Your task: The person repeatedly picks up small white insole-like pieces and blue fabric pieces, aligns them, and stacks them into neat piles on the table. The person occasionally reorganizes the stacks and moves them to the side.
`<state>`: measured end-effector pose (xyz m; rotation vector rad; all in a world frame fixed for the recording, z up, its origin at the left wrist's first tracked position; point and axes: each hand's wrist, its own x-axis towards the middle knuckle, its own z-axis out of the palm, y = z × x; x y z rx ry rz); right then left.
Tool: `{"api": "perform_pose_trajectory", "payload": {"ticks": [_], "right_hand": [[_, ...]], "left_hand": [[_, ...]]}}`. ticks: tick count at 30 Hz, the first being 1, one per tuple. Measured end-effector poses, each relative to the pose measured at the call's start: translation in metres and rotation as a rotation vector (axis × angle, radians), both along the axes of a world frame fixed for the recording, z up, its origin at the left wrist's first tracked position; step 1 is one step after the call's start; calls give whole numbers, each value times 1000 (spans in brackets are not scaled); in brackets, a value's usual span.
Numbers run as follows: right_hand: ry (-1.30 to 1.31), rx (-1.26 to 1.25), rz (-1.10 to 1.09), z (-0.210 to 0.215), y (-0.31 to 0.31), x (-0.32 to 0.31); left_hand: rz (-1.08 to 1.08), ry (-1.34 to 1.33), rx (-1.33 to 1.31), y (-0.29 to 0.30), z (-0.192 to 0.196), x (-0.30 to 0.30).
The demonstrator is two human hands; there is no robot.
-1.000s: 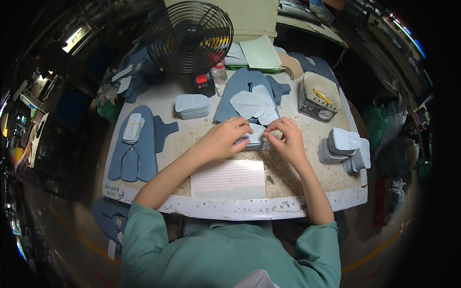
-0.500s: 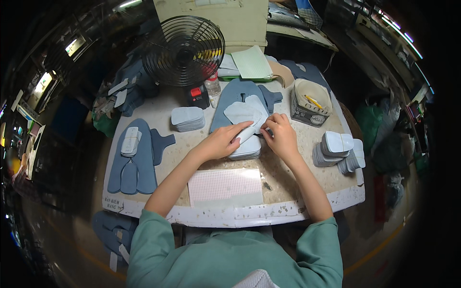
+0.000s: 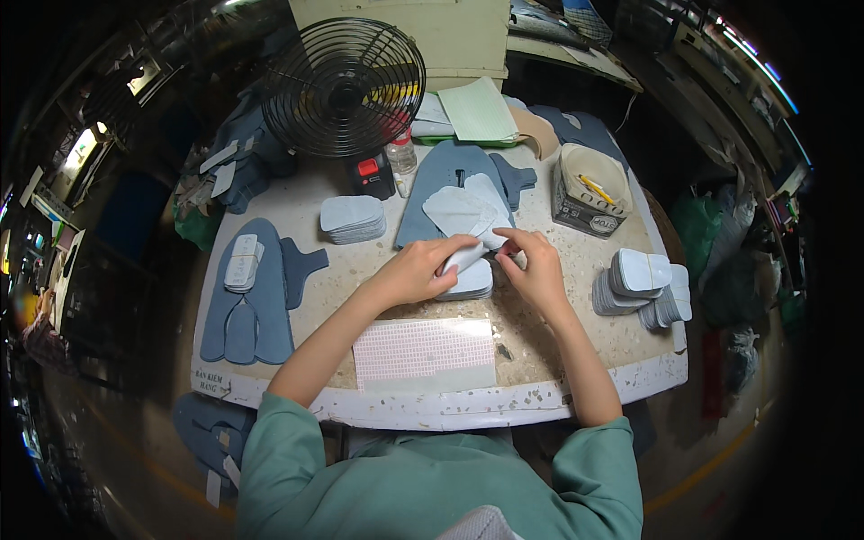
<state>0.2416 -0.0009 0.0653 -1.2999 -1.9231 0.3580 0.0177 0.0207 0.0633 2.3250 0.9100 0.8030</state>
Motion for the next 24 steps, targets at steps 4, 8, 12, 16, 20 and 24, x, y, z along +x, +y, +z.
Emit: {"api": "perform_pose_trajectory", "payload": {"ticks": [4, 8, 12, 16, 20, 24], "right_hand": [[104, -178, 125, 3, -11, -7], [-172, 86, 39, -4, -14, -18], [-103, 118, -49, -4, -5, -8], [188, -159, 24, -3, -2, -3], [51, -99, 99, -10, -8, -11], [-105, 145, 14, -12, -2, -11]], "left_hand": [[-16, 41, 53, 1, -2, -1], [-46, 47, 28, -6, 2, 0], [-36, 52, -39, -6, 6, 0], [17, -51, 60, -4, 3, 4], [-20, 23, 31, -5, 0, 3], [-22, 22, 118, -9, 2, 3]]}}
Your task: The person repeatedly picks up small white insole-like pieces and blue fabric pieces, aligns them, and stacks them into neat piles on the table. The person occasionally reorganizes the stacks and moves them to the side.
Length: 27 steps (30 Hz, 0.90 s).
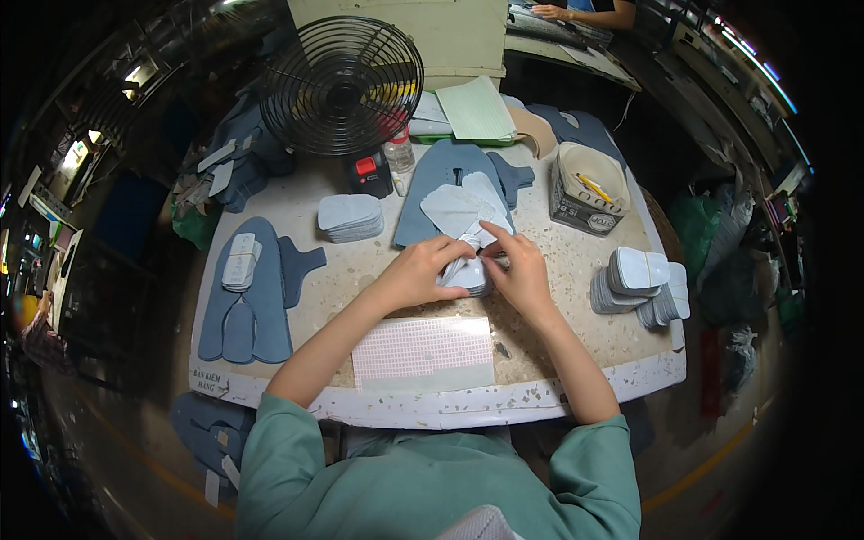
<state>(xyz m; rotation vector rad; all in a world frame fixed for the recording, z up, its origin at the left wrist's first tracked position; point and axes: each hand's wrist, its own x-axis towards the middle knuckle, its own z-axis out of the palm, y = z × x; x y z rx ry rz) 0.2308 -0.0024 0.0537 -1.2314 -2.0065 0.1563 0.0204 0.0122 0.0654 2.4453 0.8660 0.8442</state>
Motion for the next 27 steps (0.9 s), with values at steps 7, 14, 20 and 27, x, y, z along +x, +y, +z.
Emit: {"api": "perform_pose_trajectory", "payload": {"ticks": [7, 14, 20, 27], "right_hand": [[362, -328, 239, 6, -3, 1], [193, -150, 71, 5, 0, -5], [391, -270, 93, 9, -1, 5], [280, -203, 123, -5, 2, -1]], "left_hand": [[65, 4, -137, 4, 0, 2], [34, 55, 25, -2, -3, 1], [71, -54, -112, 3, -5, 2], [39, 38, 29, -2, -5, 2]]}}
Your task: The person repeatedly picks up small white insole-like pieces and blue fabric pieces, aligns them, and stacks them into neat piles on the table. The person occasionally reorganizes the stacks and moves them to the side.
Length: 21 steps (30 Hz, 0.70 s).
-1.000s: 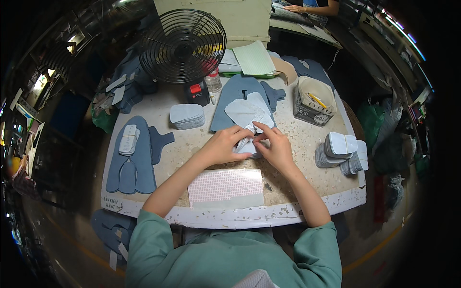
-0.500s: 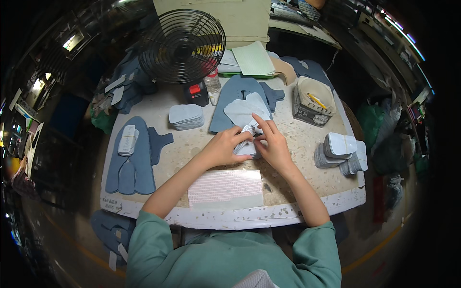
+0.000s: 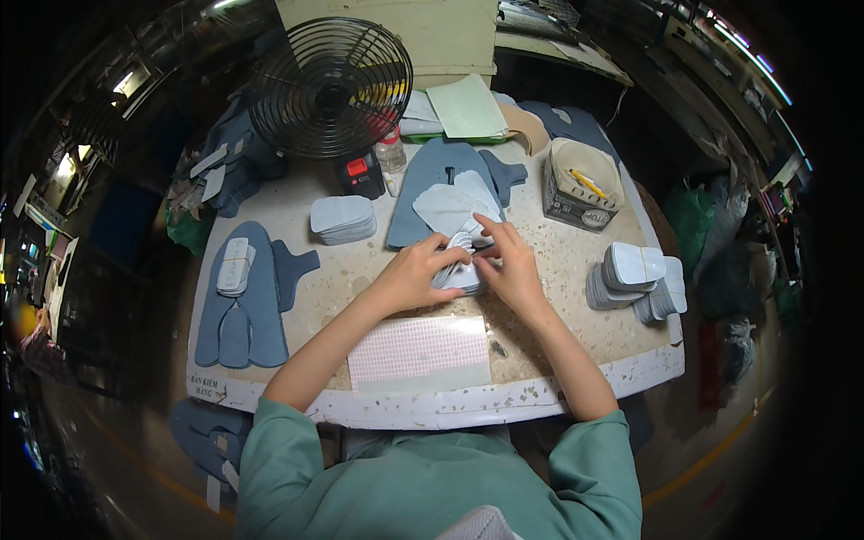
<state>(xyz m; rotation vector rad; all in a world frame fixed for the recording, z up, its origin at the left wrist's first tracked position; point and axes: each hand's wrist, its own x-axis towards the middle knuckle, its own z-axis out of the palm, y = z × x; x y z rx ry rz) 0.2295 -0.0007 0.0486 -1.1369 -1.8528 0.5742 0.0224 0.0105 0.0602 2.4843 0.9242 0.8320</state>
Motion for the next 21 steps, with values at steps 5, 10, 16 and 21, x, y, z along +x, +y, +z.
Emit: {"api": "perform_pose_trajectory", "payload": {"ticks": [5, 10, 16, 21], "right_hand": [[101, -44, -1, 10, 5, 11], [110, -129, 176, 13, -4, -3], [-110, 69, 63, 6, 4, -6], [86, -52, 53, 9, 2, 5]], "left_hand": [[24, -13, -182, 2, 2, -2], [4, -45, -71, 4, -3, 1], [8, -8, 54, 0, -5, 2], [22, -36, -135, 3, -2, -1]]}}
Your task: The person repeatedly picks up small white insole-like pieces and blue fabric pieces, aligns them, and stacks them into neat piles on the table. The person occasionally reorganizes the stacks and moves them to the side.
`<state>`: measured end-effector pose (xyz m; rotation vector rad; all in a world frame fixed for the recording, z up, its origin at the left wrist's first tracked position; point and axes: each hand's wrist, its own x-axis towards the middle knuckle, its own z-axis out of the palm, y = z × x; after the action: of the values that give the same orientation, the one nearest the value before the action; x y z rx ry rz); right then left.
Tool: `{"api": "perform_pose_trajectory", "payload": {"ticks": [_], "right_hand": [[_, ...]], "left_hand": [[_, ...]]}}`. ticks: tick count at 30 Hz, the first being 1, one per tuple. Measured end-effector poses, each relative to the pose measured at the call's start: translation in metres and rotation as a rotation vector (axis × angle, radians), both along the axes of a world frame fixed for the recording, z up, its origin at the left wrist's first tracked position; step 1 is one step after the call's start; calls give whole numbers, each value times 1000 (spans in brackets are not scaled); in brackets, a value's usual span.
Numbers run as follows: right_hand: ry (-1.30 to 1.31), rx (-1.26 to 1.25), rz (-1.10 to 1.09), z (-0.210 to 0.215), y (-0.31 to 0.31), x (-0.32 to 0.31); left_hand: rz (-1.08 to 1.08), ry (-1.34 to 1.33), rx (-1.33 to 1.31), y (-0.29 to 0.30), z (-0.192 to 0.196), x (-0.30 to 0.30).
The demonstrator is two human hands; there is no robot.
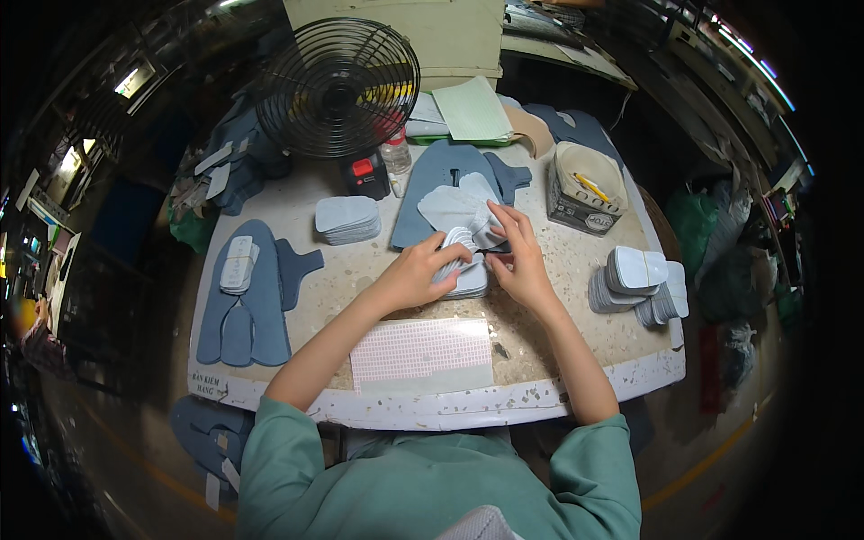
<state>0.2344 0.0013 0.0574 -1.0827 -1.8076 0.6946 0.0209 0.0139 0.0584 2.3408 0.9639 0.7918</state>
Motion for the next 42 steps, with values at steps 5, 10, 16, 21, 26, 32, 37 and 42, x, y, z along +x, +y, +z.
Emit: {"api": "perform_pose_trajectory", "payload": {"ticks": [5, 10, 16, 21, 26, 32, 37, 42], "right_hand": [[-27, -7, 115, -6, -4, -10], [-113, 115, 15, -13, 0, -12], [-92, 32, -176, -13, 3, 4], [492, -633, 77, -19, 6, 0], [498, -719, 50, -22, 3, -8], [434, -695, 132, 0, 9, 20], [197, -588, -20, 13, 33, 91], [-521, -237, -381, 0, 30, 106]], "left_hand": [[5, 30, 74, -1, -1, 1], [-3, 46, 129, -4, -2, 2], [-39, -71, -9, 3, -5, -4], [-38, -99, 24, 4, 0, -5], [-46, -201, -82, -5, 12, -2], [37, -107, -3, -10, 23, -1], [-57, 485, -142, -32, 35, -9], [-115, 724, -106, -52, 31, 0]]}}
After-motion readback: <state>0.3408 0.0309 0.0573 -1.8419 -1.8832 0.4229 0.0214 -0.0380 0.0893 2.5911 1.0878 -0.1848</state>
